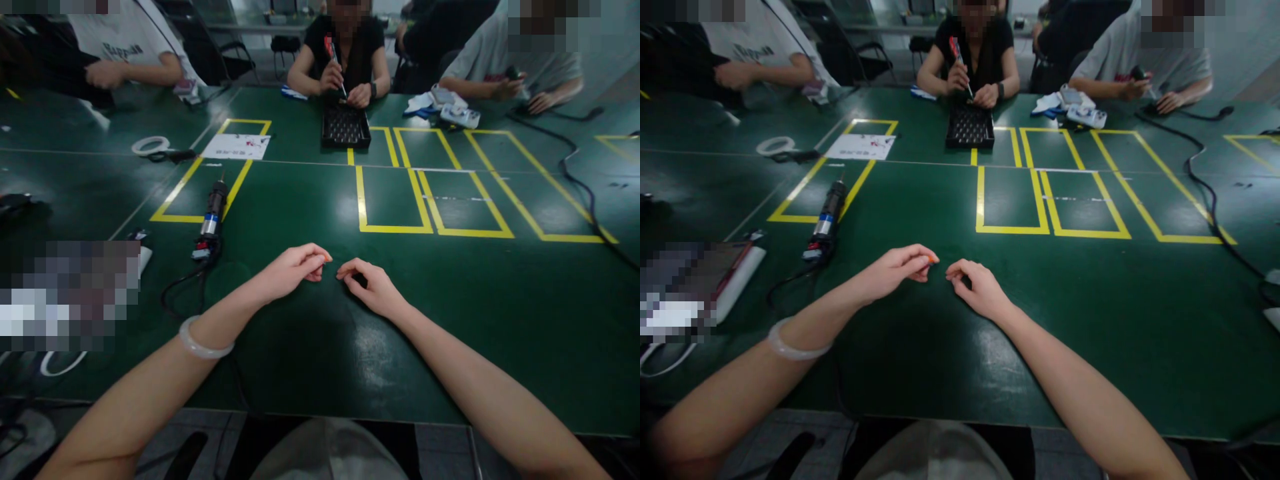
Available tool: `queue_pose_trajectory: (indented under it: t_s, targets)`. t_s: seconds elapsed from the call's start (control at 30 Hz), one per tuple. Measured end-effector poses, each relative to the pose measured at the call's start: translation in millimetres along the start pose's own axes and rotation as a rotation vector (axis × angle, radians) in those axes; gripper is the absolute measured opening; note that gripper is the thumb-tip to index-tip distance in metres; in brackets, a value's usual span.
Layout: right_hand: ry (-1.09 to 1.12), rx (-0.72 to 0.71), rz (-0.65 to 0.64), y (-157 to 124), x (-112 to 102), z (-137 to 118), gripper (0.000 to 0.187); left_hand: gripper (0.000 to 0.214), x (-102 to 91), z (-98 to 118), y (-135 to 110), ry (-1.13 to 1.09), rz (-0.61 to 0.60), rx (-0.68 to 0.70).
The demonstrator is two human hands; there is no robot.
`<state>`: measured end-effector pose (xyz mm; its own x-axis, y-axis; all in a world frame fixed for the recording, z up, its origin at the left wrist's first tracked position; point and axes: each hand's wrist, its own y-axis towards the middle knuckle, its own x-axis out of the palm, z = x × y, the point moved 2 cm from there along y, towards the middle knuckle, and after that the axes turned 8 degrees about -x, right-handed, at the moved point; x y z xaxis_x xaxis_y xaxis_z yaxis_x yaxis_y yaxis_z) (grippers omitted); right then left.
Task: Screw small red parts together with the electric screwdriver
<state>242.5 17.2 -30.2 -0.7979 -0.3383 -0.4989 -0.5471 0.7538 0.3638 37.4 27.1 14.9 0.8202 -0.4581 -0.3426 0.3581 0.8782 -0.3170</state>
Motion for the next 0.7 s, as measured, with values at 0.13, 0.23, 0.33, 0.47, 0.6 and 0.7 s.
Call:
queue_pose_trajectory:
  t_s: [0.13,0.23,0.33,0.47,0.6,0.7]
  targets:
    - [0.238,0.066,0.087,-0.5,0.6,8.8,0.015,0.039,24.4,-5.2,13.3,-0.29,-0.134,-0.074]
    - [0.273,0.084,0.087,0.6,2.0,10.4,0.013,0.049,26.2,-11.7,16.2,-0.336,-0.133,-0.068]
    - [0.269,0.1,0.083,1.8,2.3,8.7,0.016,0.052,28.1,-16.4,16.8,-0.313,-0.158,-0.02]
    - [0.278,0.108,0.058,2.7,1.2,6.3,0.018,0.054,31.8,-18.9,17.1,-0.295,-0.165,0.045]
    - [0.285,0.078,0.066,3.1,0.5,5.3,0.013,0.054,33.1,-18.5,17.0,-0.285,-0.135,0.055]
    - [0.266,0.035,0.131,2.5,0.1,5.2,0.014,0.049,32.6,-18.8,17.8,-0.296,-0.084,0.011]
